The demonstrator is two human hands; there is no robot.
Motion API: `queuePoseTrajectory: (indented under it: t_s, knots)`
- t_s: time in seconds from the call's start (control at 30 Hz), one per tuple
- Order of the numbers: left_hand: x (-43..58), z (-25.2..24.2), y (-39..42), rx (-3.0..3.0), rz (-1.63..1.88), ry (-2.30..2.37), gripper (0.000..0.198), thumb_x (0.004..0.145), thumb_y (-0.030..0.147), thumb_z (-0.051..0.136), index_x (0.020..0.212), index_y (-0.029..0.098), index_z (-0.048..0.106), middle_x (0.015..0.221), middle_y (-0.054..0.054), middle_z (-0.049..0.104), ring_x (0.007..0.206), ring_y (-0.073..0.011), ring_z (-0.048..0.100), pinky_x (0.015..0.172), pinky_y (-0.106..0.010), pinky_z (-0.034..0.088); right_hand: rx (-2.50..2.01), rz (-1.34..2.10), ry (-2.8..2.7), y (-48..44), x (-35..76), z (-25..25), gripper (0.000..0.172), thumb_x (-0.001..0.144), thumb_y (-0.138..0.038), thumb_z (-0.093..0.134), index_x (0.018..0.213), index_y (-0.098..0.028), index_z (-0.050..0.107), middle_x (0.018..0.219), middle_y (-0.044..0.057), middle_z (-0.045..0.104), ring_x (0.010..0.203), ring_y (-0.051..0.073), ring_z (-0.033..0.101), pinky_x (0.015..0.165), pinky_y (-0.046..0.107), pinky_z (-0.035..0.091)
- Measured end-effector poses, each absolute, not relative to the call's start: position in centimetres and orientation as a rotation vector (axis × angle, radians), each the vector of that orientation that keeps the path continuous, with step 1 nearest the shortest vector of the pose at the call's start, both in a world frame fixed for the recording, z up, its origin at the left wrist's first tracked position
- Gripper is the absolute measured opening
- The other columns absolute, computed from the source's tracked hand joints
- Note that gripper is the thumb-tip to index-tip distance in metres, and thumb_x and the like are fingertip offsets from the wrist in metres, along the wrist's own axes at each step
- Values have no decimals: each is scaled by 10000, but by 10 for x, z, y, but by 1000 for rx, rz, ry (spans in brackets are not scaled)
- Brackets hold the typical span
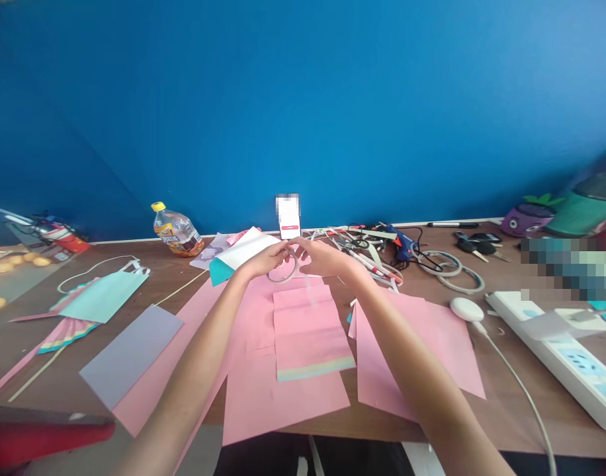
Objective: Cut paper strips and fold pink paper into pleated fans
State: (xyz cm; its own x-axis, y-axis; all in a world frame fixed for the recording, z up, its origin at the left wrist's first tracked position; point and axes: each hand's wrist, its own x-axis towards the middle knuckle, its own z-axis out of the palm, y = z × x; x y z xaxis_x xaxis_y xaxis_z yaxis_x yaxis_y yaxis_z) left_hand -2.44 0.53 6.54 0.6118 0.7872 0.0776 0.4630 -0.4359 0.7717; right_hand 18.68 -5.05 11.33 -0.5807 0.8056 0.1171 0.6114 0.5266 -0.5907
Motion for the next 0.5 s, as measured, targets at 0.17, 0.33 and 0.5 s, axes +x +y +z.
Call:
queuePoseTrajectory:
  t_s: [0.17, 0.33, 0.5]
  knots:
    - [-24, 63, 6, 2141, 534, 941, 243, 922, 268, 341, 1014, 188, 552, 882, -26, 602, 710, -117, 501, 669, -236, 419, -1228, 590, -2367, -49, 183, 111, 587, 731, -42, 504, 1282, -245, 491, 1025, 52, 679, 862, 172, 605, 712, 254, 428]
    - [-22, 61, 9, 2182, 522, 899, 214, 923, 270, 355, 995, 192, 541, 970, -32, 621, 894, -145, 546, 824, -276, 421, -1365, 548, -2293, -51, 177, 114, 383, 740, -56, 451, 1064, -208, 586, 813, 28, 685, 692, 151, 553, 602, 236, 353]
    - [-20, 64, 7, 2234, 492, 879, 187, 928, 271, 357, 924, 192, 526, 960, -26, 620, 920, -157, 540, 852, -289, 406, -1308, 851, -2208, -48, 180, 114, 255, 735, -91, 412, 875, -186, 603, 738, 24, 653, 653, 137, 517, 593, 239, 348]
